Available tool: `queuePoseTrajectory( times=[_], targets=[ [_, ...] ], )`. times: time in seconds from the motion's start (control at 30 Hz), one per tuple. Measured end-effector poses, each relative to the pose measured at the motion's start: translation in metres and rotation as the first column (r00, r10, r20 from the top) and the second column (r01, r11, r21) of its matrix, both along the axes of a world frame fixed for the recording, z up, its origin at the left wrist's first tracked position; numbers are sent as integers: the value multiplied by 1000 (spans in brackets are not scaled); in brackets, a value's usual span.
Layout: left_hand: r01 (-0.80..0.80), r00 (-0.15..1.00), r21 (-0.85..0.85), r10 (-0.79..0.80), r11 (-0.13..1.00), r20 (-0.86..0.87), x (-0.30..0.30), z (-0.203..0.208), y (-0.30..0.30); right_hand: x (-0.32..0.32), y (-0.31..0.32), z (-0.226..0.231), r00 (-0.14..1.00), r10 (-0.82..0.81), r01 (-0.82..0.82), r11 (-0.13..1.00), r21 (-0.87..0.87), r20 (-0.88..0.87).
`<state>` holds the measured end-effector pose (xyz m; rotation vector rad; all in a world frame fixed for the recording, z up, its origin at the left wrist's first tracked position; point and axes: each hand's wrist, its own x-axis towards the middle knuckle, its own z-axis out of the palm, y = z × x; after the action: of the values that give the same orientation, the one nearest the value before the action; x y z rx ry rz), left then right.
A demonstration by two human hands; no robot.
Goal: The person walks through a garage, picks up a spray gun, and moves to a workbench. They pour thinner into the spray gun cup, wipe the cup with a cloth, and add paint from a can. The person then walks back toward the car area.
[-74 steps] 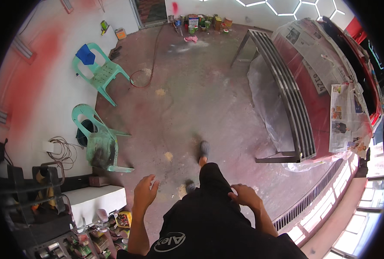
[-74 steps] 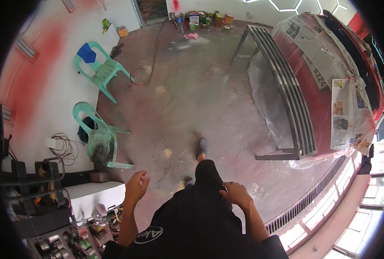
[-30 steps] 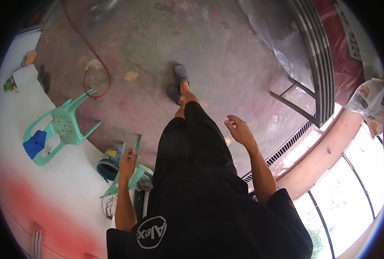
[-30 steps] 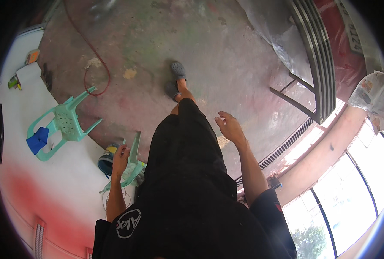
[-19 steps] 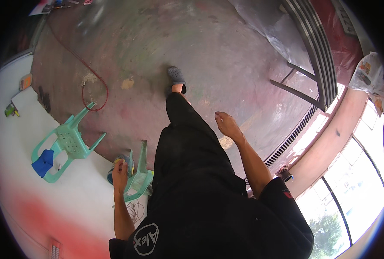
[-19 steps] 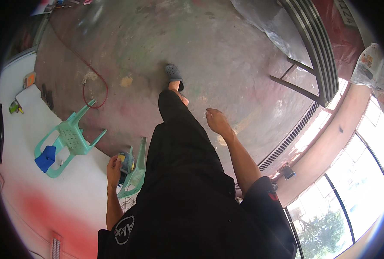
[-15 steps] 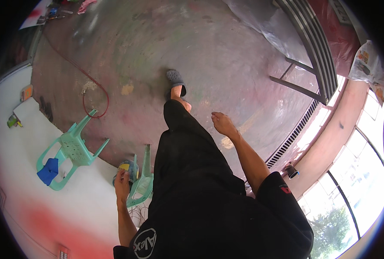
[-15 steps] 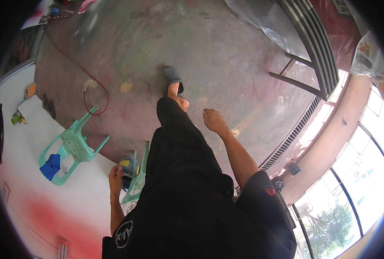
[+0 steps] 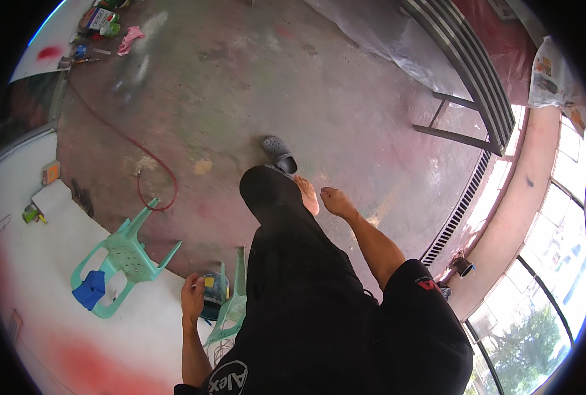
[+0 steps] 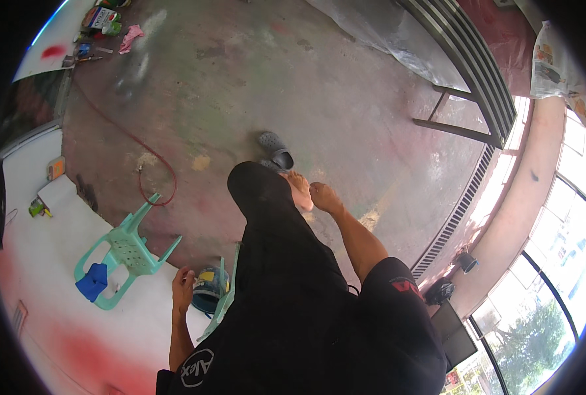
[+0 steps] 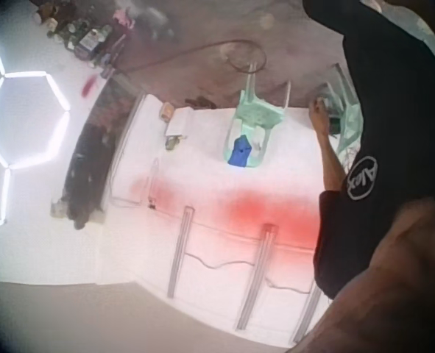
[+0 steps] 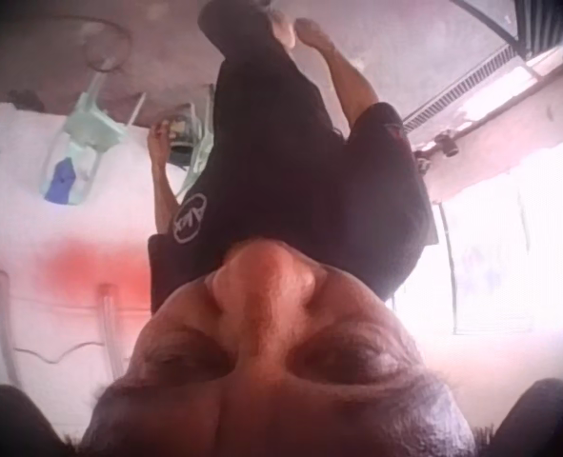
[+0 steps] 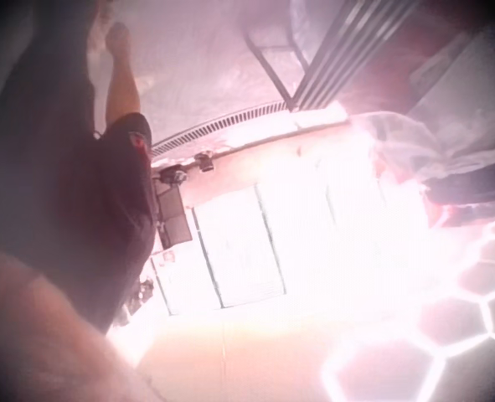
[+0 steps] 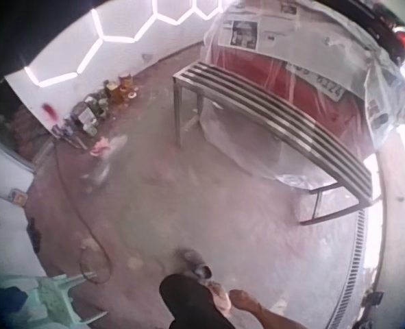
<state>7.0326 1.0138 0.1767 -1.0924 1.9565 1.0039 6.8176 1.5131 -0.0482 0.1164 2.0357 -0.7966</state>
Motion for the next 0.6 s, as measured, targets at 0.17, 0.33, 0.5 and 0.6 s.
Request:
queuePoseTrajectory(
  times=[0.17,0.33,0.5,0.6],
  targets=[
    [48,998,33,-47,998,-39,-39,-6,2,53,9,-75,991,119,-132,929,346,59],
    [-65,996,-30,63,997,-63,-1,19,-3,65,-33,-55,887,460,-410,825,389,-39],
    [-149,987,-39,147,988,-59,59,-16,2,102,-30,-45,923,384,-372,908,189,-28],
    [-104,992,-82,98,991,-76,66,-25,19,124,-16,-17,995,52,-54,998,13,87]
  ],
)
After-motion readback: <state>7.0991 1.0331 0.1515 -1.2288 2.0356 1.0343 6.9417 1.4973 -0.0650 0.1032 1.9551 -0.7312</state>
